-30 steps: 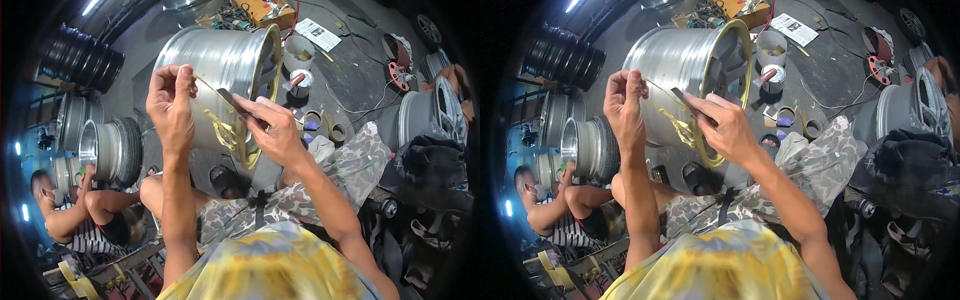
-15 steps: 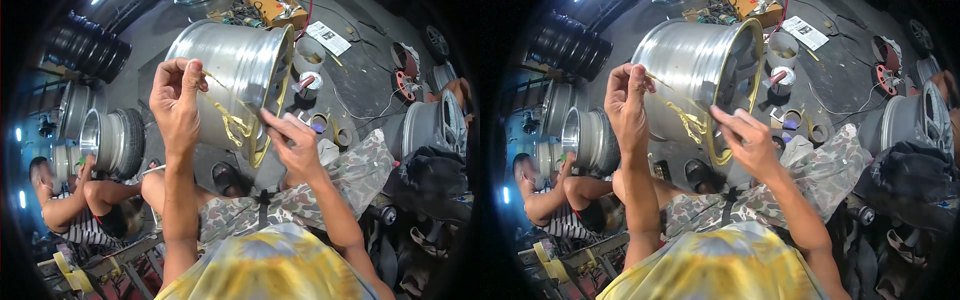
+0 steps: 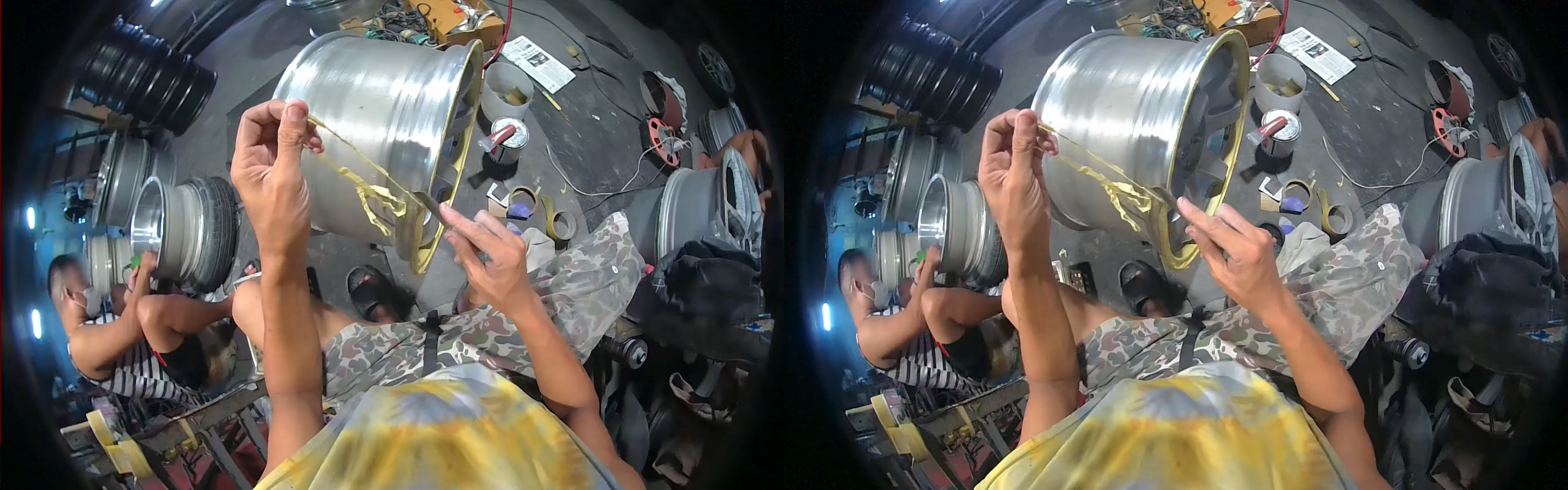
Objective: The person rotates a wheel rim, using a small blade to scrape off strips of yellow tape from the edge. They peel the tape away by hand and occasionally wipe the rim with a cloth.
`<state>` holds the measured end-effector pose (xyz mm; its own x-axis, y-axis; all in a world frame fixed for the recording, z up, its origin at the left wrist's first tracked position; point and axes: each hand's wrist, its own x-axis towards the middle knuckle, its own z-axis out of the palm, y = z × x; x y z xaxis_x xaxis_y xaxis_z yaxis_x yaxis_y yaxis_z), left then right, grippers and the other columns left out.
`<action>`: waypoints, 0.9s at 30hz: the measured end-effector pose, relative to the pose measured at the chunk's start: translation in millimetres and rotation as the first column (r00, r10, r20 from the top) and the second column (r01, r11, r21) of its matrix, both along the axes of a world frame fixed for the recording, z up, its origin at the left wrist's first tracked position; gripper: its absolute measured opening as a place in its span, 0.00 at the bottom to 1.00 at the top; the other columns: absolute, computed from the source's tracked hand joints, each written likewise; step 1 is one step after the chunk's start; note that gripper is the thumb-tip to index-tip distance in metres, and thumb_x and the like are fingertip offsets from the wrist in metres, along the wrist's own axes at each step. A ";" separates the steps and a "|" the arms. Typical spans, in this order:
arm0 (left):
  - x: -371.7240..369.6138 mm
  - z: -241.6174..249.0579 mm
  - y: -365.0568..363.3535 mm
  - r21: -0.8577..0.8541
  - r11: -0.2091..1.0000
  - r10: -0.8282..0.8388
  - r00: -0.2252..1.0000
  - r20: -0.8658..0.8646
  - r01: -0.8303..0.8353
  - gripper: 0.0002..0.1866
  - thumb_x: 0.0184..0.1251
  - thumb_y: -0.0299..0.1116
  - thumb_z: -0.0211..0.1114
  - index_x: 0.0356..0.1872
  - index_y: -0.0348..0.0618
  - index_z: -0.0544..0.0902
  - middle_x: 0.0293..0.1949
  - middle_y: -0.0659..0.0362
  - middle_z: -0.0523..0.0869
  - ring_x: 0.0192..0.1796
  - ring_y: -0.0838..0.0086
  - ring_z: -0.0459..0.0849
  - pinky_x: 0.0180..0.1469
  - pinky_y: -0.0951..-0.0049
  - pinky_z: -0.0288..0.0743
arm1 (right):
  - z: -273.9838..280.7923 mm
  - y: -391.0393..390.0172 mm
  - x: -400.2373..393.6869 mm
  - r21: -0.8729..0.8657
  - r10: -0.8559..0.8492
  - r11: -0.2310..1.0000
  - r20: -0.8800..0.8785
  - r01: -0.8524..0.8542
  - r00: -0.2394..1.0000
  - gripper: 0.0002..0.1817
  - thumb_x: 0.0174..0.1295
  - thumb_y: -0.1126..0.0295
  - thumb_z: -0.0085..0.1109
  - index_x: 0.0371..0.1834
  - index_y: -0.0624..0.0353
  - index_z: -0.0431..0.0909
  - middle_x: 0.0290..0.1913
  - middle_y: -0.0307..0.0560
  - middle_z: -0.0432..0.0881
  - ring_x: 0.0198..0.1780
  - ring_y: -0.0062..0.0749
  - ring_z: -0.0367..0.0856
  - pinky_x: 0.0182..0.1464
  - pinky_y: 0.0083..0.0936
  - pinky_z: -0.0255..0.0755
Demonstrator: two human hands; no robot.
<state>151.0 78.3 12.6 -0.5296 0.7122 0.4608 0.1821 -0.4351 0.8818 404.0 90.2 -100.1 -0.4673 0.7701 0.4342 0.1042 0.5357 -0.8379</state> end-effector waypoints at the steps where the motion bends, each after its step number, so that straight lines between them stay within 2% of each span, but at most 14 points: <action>1: 0.1 0.2 -0.7 0.012 1.000 -0.025 1.000 -0.006 0.026 0.09 0.83 0.31 0.68 0.50 0.35 0.81 0.40 0.58 0.85 0.39 0.79 0.82 0.47 0.76 0.77 | -1.1 -0.9 -8.0 -0.003 0.008 1.000 0.002 -0.008 1.000 0.28 0.65 0.84 0.71 0.69 0.55 0.85 0.32 0.47 0.73 0.25 0.35 0.74 0.31 0.30 0.72; 3: -8.8 1.7 -2.3 -0.013 1.000 -0.013 1.000 -0.013 0.013 0.09 0.83 0.31 0.68 0.50 0.35 0.81 0.40 0.58 0.85 0.39 0.79 0.82 0.46 0.76 0.77 | -0.7 -1.6 -27.9 0.142 -0.010 0.990 -0.013 0.011 1.000 0.27 0.65 0.82 0.71 0.69 0.55 0.85 0.32 0.47 0.71 0.25 0.38 0.73 0.31 0.34 0.72; 4: -12.0 0.2 -2.0 -0.014 1.000 -0.021 1.000 -0.009 0.020 0.08 0.83 0.31 0.67 0.50 0.36 0.82 0.40 0.58 0.85 0.39 0.78 0.82 0.46 0.76 0.77 | 2.9 -2.1 -34.2 0.168 -0.014 0.986 -0.004 0.014 1.000 0.27 0.64 0.82 0.73 0.67 0.55 0.87 0.31 0.45 0.71 0.25 0.30 0.68 0.28 0.26 0.67; 7: -21.9 -4.6 -3.3 -0.010 1.000 0.005 0.998 0.063 -0.005 0.08 0.84 0.31 0.66 0.51 0.36 0.82 0.40 0.58 0.85 0.39 0.78 0.83 0.46 0.76 0.77 | 3.4 -1.5 -33.6 0.159 -0.032 0.987 -0.040 0.038 0.999 0.27 0.64 0.82 0.73 0.68 0.54 0.87 0.32 0.45 0.73 0.26 0.30 0.69 0.29 0.25 0.67; 8: -29.6 -5.8 -5.7 -0.014 1.000 -0.006 0.999 0.045 0.007 0.08 0.85 0.32 0.65 0.51 0.36 0.82 0.39 0.58 0.86 0.39 0.77 0.83 0.46 0.75 0.78 | -0.6 -1.8 -28.7 0.127 -0.039 0.991 -0.088 0.050 0.995 0.26 0.67 0.79 0.72 0.69 0.57 0.84 0.32 0.47 0.74 0.25 0.40 0.73 0.31 0.33 0.72; 9: -32.0 -6.1 -6.9 -0.012 1.000 0.003 0.999 0.047 -0.002 0.08 0.85 0.32 0.65 0.51 0.36 0.82 0.39 0.58 0.86 0.39 0.77 0.83 0.46 0.75 0.78 | -1.4 -2.5 -21.4 0.129 -0.030 0.991 -0.086 0.041 0.996 0.26 0.67 0.79 0.72 0.69 0.57 0.84 0.32 0.47 0.74 0.25 0.40 0.73 0.31 0.33 0.72; 11: -33.9 -8.7 -8.4 0.008 1.000 -0.010 0.997 0.081 0.010 0.08 0.85 0.32 0.65 0.51 0.36 0.82 0.39 0.58 0.86 0.38 0.77 0.83 0.47 0.74 0.78 | -2.3 -5.2 -3.6 0.011 -0.078 0.997 -0.063 0.078 0.995 0.26 0.67 0.78 0.73 0.70 0.55 0.85 0.32 0.46 0.76 0.25 0.37 0.74 0.29 0.31 0.71; 13: -33.9 -9.8 -6.7 0.025 0.999 -0.023 0.994 0.103 0.020 0.08 0.85 0.32 0.64 0.51 0.36 0.82 0.39 0.58 0.86 0.38 0.77 0.83 0.47 0.74 0.78 | -4.5 -7.1 3.4 0.007 -0.066 0.998 -0.008 0.066 0.998 0.27 0.65 0.79 0.74 0.69 0.54 0.85 0.31 0.45 0.76 0.24 0.35 0.74 0.29 0.31 0.70; 15: -31.7 -7.5 -6.4 0.042 0.999 -0.033 0.992 0.121 0.028 0.09 0.85 0.32 0.64 0.52 0.36 0.83 0.39 0.58 0.86 0.38 0.77 0.83 0.47 0.74 0.78 | -12.4 -8.4 1.6 0.038 -0.041 0.998 0.020 0.040 0.999 0.27 0.65 0.80 0.74 0.69 0.53 0.86 0.30 0.44 0.74 0.24 0.35 0.73 0.29 0.32 0.70; 17: -26.1 -2.4 -7.6 0.057 0.998 -0.047 0.994 0.099 0.041 0.10 0.82 0.34 0.69 0.49 0.37 0.82 0.39 0.59 0.85 0.39 0.78 0.83 0.47 0.76 0.78 | -14.6 -6.3 -3.3 0.078 -0.051 0.996 0.030 0.048 0.998 0.26 0.66 0.80 0.73 0.68 0.53 0.86 0.30 0.45 0.73 0.24 0.35 0.72 0.29 0.33 0.70; 23: -27.6 6.0 -11.3 0.083 0.996 0.007 0.997 0.073 -0.013 0.10 0.81 0.34 0.70 0.48 0.38 0.82 0.37 0.59 0.86 0.38 0.78 0.83 0.46 0.76 0.78 | -9.7 0.3 -35.9 0.188 -0.004 0.982 0.022 0.000 1.000 0.25 0.67 0.79 0.71 0.68 0.53 0.86 0.31 0.46 0.72 0.24 0.36 0.72 0.29 0.35 0.70; 24: -33.5 7.0 -14.0 0.072 0.997 -0.040 0.998 0.057 0.035 0.09 0.85 0.32 0.64 0.53 0.35 0.82 0.44 0.56 0.86 0.39 0.76 0.83 0.48 0.74 0.80 | -9.2 1.9 -39.1 0.229 0.017 0.973 0.027 -0.022 1.000 0.25 0.67 0.79 0.71 0.68 0.54 0.86 0.31 0.47 0.72 0.24 0.37 0.72 0.29 0.35 0.70; 25: -37.7 5.6 -15.7 0.077 0.997 -0.036 0.998 0.056 0.032 0.09 0.85 0.32 0.64 0.53 0.35 0.82 0.44 0.56 0.86 0.39 0.76 0.83 0.48 0.74 0.80 | -8.3 1.6 -35.4 0.234 0.020 0.972 0.026 -0.025 0.999 0.25 0.67 0.79 0.71 0.68 0.54 0.86 0.31 0.47 0.72 0.24 0.37 0.72 0.29 0.35 0.70; 27: -44.1 2.3 -21.0 0.041 0.999 -0.004 0.998 0.062 0.001 0.09 0.85 0.32 0.64 0.54 0.35 0.83 0.45 0.57 0.86 0.40 0.77 0.83 0.48 0.74 0.80 | -7.2 -2.4 -17.6 0.065 -0.011 0.998 -0.024 0.013 1.000 0.26 0.66 0.80 0.72 0.68 0.54 0.86 0.31 0.47 0.72 0.24 0.37 0.70 0.29 0.35 0.69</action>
